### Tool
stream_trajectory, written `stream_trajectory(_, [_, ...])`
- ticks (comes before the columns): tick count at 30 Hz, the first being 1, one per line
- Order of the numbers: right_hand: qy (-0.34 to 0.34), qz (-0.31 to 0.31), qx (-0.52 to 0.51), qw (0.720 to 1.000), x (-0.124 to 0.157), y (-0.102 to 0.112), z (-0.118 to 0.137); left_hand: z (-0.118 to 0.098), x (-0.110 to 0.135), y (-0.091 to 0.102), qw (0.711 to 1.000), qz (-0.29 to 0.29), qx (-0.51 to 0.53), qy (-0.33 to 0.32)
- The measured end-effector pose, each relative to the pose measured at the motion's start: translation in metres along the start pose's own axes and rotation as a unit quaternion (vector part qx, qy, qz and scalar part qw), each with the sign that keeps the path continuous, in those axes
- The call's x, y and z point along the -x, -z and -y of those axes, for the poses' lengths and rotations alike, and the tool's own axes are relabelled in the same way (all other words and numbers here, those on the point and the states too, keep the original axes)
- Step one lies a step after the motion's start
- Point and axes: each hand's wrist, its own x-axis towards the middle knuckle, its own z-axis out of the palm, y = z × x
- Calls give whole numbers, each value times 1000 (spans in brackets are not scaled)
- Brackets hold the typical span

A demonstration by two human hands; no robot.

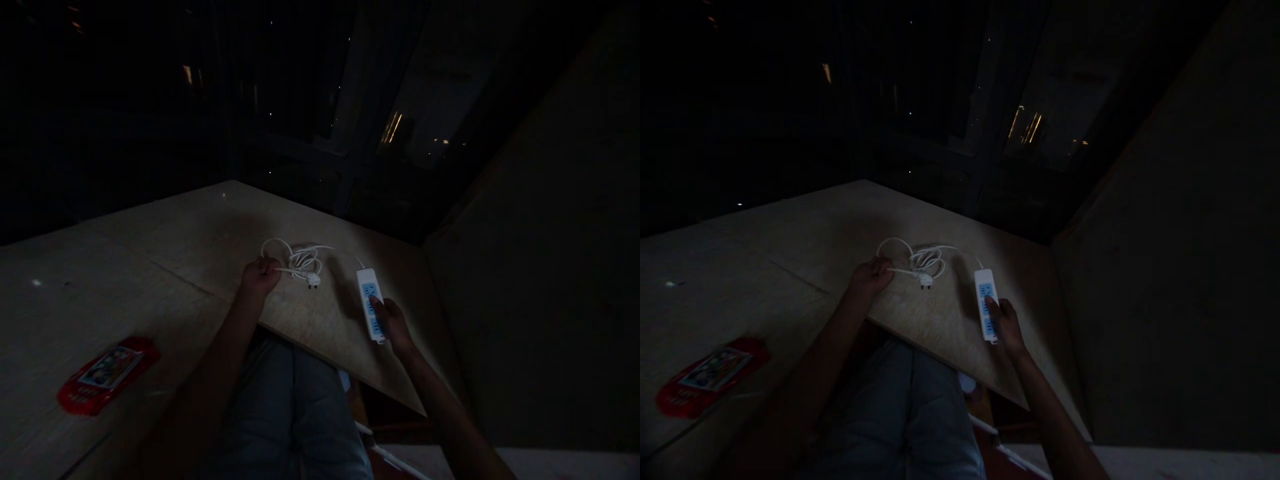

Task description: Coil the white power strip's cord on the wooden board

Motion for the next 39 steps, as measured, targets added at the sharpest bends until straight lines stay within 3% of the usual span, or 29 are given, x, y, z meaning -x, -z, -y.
stream_trajectory(6, [-5,38,-5,999,42,-28,-18,62,17,-18,990,24,142,0])
stream_trajectory(11, [3,40,-26,999,62,-52,-24,123,32,-28,993,28,105,52])
stream_trajectory(14, [18,33,-40,999,68,-60,-25,144,38,-28,996,4,71,58])
stream_trajectory(18, [15,23,-46,999,74,-58,-32,152,46,-22,1000,12,-3,28])
stream_trajectory(20, [8,20,-54,998,76,-55,-37,151,50,-13,995,13,-96,-12])
stream_trajectory(23, [8,10,-62,998,78,-54,-44,147,58,5,955,39,-287,-67])
stream_trajectory(25, [10,8,-59,998,78,-56,-48,145,62,16,928,65,-362,-64])
stream_trajectory(31, [40,34,-46,998,77,-62,-53,139,59,23,901,75,-422,-63])
stream_trajectory(35, [33,47,-36,998,76,-55,-52,138,47,23,907,59,-413,-52])
stream_trajectory(39, [19,13,-18,1000,74,-49,-49,150,36,28,917,75,-390,33])
